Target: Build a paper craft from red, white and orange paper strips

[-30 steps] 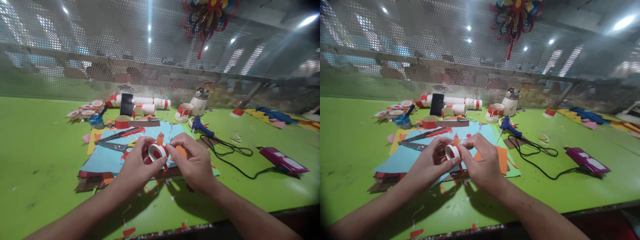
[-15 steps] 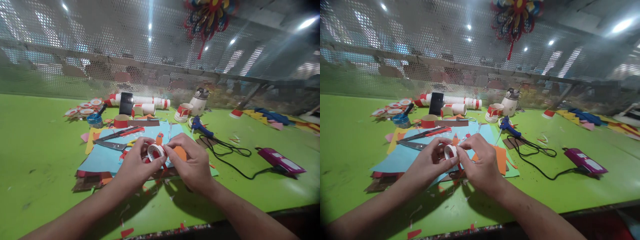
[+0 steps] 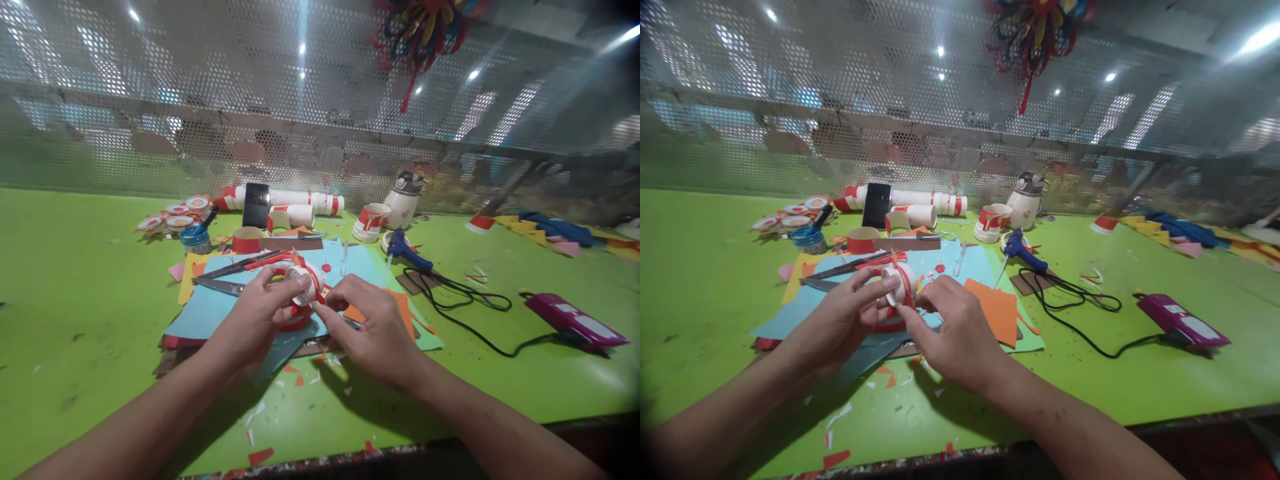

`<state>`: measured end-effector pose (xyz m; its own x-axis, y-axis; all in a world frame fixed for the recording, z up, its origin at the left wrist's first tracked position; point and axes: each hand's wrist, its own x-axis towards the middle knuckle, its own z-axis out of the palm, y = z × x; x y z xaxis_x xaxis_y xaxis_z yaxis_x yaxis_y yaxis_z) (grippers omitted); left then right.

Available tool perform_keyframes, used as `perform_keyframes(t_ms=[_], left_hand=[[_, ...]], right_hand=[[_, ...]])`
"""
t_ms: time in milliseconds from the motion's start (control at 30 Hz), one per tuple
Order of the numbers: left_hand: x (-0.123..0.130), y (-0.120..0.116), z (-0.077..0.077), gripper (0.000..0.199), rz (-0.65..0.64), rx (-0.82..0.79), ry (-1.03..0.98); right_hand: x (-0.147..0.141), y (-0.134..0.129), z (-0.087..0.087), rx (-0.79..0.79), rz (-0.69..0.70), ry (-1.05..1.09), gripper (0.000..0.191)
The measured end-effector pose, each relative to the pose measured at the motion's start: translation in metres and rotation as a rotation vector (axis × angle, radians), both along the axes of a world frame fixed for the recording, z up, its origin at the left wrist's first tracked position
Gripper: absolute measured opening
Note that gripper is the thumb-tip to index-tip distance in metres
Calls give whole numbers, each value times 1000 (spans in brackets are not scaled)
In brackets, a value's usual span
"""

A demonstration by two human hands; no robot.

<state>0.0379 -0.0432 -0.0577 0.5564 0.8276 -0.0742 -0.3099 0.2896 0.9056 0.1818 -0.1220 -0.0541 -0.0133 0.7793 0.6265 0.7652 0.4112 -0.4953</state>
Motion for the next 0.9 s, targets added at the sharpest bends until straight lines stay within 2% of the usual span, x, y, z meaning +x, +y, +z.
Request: perform_keyframes(t_ms=[367,900], left_hand=[[2,-1,2,25,-26,-80,40],[3,0,1,25,-24,-89,75]], right_hand=[[2,3,-4,69,57,2,19],[2,2,-2,-13,86,75,19]])
